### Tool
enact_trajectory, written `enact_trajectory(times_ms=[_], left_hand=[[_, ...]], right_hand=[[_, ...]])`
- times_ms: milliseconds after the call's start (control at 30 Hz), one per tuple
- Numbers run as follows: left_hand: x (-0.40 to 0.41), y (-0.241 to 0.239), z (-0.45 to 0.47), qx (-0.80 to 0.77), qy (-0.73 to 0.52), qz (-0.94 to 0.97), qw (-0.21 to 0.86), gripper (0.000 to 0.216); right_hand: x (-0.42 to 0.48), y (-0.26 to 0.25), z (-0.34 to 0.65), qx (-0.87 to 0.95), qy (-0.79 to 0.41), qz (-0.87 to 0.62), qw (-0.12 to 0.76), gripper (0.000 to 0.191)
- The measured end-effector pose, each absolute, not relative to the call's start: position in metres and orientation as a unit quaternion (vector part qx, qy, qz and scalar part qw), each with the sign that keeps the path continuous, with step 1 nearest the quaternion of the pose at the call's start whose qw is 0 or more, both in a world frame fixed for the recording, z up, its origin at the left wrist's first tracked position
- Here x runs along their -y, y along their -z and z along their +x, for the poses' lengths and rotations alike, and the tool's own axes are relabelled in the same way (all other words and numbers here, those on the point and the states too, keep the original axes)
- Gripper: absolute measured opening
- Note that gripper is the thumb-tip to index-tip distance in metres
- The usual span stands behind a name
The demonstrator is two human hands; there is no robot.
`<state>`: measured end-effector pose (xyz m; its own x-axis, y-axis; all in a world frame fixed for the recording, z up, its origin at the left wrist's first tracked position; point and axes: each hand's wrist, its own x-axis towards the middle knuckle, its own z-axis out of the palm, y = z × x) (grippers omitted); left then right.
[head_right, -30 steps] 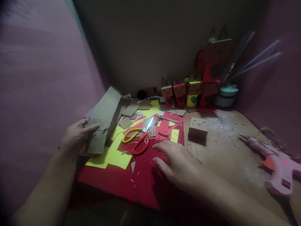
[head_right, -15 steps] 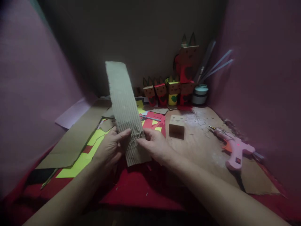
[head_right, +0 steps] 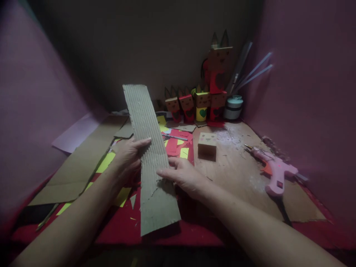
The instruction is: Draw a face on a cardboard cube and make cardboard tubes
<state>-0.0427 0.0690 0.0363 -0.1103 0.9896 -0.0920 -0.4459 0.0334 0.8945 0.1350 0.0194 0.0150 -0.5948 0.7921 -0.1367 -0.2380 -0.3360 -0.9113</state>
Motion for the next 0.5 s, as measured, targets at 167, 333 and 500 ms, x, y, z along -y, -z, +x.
enact_trajectory(times_ms=[167,333,500], left_hand=[[-0.0628,-0.0355,-0.0427,-0.385,-0.626,0.365,0.571,0.019],[-0.0623,-0.0389,-0.0454,-0.365,-0.642,0.369,0.564,0.014],[-0.0573,-0.0408,-0.0451,-0.356,-0.642,0.367,0.571,0.011]], right_hand=[[-0.0225,-0.0071,0.1318,0.466,-0.749,-0.323,0.344,0.018],[-0.0241,-0.0050,0.1316,0.487,-0.740,-0.323,0.334,0.022],[-0.0237,-0.0058,0.1307,0.475,-0.745,-0.320,0.341,0.024]])
